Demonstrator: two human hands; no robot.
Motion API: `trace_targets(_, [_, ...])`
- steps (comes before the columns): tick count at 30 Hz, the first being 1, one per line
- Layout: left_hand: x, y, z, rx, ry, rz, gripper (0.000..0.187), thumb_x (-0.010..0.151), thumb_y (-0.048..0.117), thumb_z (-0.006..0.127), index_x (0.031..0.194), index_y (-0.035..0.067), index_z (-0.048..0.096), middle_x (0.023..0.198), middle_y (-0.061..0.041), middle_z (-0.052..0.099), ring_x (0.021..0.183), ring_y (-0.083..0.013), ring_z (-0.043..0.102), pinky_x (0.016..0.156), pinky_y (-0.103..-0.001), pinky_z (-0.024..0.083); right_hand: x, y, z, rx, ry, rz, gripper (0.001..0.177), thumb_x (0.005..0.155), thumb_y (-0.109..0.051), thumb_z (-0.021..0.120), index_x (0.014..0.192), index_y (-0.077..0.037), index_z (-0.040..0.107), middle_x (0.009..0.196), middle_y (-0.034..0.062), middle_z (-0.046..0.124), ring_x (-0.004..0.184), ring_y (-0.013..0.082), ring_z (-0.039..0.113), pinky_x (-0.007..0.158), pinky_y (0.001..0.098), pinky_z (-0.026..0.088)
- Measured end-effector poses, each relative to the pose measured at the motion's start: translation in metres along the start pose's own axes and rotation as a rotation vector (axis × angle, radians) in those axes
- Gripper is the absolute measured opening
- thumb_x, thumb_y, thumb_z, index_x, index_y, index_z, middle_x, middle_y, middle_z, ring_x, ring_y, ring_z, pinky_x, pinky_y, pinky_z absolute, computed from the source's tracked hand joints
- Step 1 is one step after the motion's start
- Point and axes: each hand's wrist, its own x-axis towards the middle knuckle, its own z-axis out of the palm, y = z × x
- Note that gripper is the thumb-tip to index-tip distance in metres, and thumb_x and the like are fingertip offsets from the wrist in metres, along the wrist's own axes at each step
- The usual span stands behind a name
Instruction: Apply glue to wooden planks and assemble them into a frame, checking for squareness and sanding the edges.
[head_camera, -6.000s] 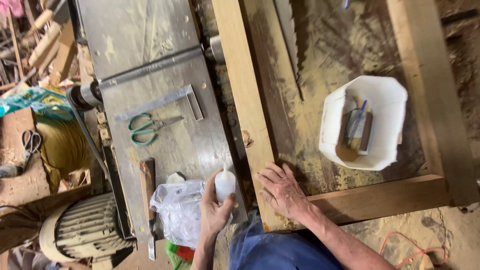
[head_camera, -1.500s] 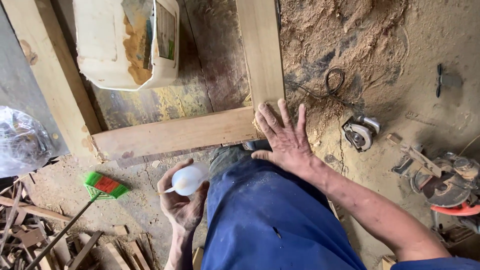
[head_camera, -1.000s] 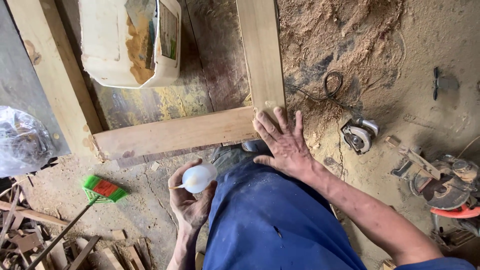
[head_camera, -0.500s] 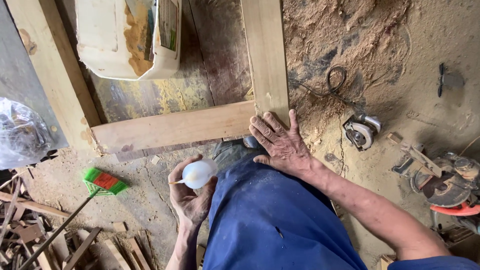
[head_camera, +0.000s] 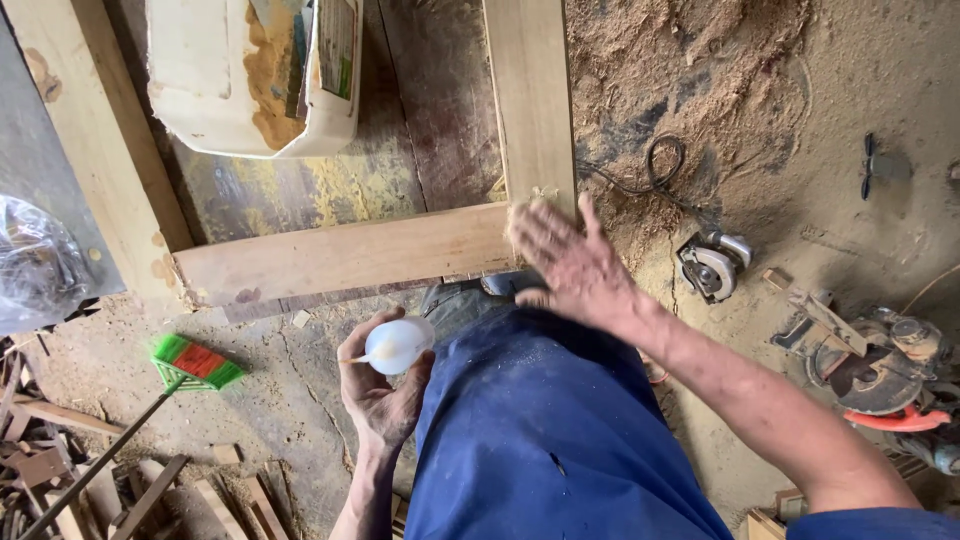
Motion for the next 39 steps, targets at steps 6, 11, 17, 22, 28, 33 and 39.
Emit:
trace_targets(6, [0.004, 0.001, -0.001, -0.024, -0.007, -0.013, 0.061, 0.083, 0.014, 0.082, 0.136, 0.010, 0.051, 0.136, -0.018, 0.064, 0.126, -0.0278, 0.066, 0.104, -0.034, 0.058, -0.014, -0.002, 0.002, 0.048, 0.227, -0.003, 0.104, 0.098, -0.085, 0.010, 0.164, -0.007, -0.008, 0.171, 0.0109, -0.016, 0.161, 0.0254, -0.007, 0.129, 0.0598, -0.005])
trace_targets(11, [0.008, 0.003, 0.004, -0.039, 0.040, -0.040, 0.059, 0.082, 0.013, 0.082, 0.132, 0.010, 0.052, 0.131, -0.016, 0.065, 0.120, -0.0257, 0.067, 0.100, -0.033, 0.058, 0.033, 0.021, -0.026, 0.000, 0.007, 0.126, 0.118, 0.083, -0.093, 0.006, 0.164, -0.008, 0.003, 0.171, 0.0094, -0.008, 0.158, 0.0265, -0.006, 0.122, 0.0675, -0.002])
trace_targets(17, [0.013, 0.008, -0.002, -0.002, 0.021, 0.012, 0.060, 0.082, 0.013, 0.081, 0.134, 0.009, 0.052, 0.132, -0.018, 0.065, 0.121, -0.0275, 0.067, 0.102, -0.034, 0.058, 0.007, 0.025, -0.016, 0.173, 0.229, 0.233, 0.113, 0.090, -0.089, 0.007, 0.163, -0.004, -0.005, 0.172, 0.0127, -0.009, 0.161, 0.0266, -0.007, 0.127, 0.0623, -0.012])
trace_targets(22, [0.018, 0.004, 0.001, -0.052, 0.041, -0.003, 0.059, 0.082, 0.009, 0.082, 0.133, 0.008, 0.053, 0.132, -0.018, 0.066, 0.120, -0.0271, 0.067, 0.101, -0.034, 0.058, 0.056, 0.030, -0.013, 0.064, 0.148, 0.261, 0.124, 0.080, -0.095, -0.005, 0.166, -0.006, -0.001, 0.170, 0.0100, -0.013, 0.159, 0.0251, -0.010, 0.120, 0.0716, -0.011])
trace_targets(28, [0.029, 0.002, -0.004, 0.013, -0.012, 0.063, 0.060, 0.084, 0.016, 0.082, 0.136, 0.012, 0.051, 0.135, -0.016, 0.064, 0.125, -0.0285, 0.065, 0.100, -0.034, 0.060, 0.076, 0.050, -0.001, 0.101, 0.384, 0.270, 0.118, 0.087, -0.096, 0.005, 0.166, -0.010, -0.009, 0.172, 0.0095, -0.015, 0.164, 0.0269, -0.007, 0.126, 0.0687, -0.010])
trace_targets(33, [0.032, -0.001, -0.009, -0.020, 0.010, 0.019, 0.061, 0.083, 0.019, 0.083, 0.136, 0.014, 0.052, 0.135, -0.017, 0.065, 0.125, -0.0289, 0.066, 0.101, -0.034, 0.060, 0.102, 0.035, -0.013, 0.007, 0.205, 0.266, 0.123, 0.080, -0.098, -0.002, 0.164, -0.008, -0.008, 0.170, 0.0119, -0.014, 0.162, 0.0283, -0.007, 0.125, 0.0725, -0.003])
trace_targets(39, [0.039, -0.001, -0.008, -0.027, 0.033, -0.041, 0.061, 0.080, 0.014, 0.084, 0.133, 0.009, 0.053, 0.132, -0.016, 0.066, 0.119, -0.0259, 0.067, 0.100, -0.032, 0.058, 0.142, 0.044, -0.042, 0.055, 0.054, 0.313, 0.126, 0.082, -0.098, 0.010, 0.165, -0.004, 0.000, 0.171, 0.0168, -0.006, 0.162, 0.0338, -0.001, 0.126, 0.0652, -0.004])
